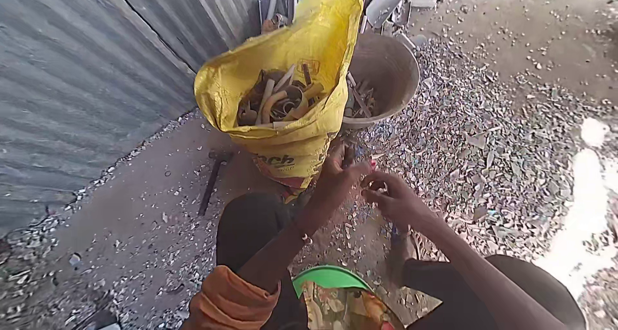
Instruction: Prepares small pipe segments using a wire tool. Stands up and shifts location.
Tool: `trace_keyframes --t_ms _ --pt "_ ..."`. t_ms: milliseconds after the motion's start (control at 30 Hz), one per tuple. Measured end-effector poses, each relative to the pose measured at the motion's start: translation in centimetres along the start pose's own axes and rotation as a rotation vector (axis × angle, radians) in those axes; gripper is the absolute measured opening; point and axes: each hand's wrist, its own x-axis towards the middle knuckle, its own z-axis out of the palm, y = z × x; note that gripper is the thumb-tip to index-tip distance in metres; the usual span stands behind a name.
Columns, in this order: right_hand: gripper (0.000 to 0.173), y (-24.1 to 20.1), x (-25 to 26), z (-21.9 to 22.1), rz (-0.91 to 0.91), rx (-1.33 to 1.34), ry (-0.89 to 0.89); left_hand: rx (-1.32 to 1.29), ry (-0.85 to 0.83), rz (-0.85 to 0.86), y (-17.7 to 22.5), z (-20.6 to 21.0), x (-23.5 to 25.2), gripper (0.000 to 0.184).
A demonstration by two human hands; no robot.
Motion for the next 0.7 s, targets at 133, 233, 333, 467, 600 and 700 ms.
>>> trace_keyframes --t_ms 133,233,333,467,600,700 --pt "0.031 6.6 1.8 -0.8 0.245 -0.455 -0.031 -0.032 -0.01 0.062 0.1 -1.4 -0.4 0.008" --pt "0.032 13.3 3.6 -1.7 0.438 -0.492 0.033 -0.129 -0.041 0.111 1.2 -2.3 -0.3 0.018" --pt "0.035 19.2 4.0 -0.4 0.636 -0.527 0.13 -0.239 -0.084 0.123 1.7 -3.0 0.1 0.033" --pt "0.052 22.9 3.6 4.7 0.809 -0.583 0.081 -0.514 -0.127 -0.014 2.7 -3.3 0.5 0.044" --pt "0.054 27.0 3.9 6.6 0.846 -0.621 0.02 -0.577 -0.159 -0.046 2.5 -3.8 0.5 0.048" --pt "0.052 32.3 4.6 6.1 0.829 -0.592 0.252 -0.571 -0.104 -0.054 2.6 -4.5 1.3 0.051"
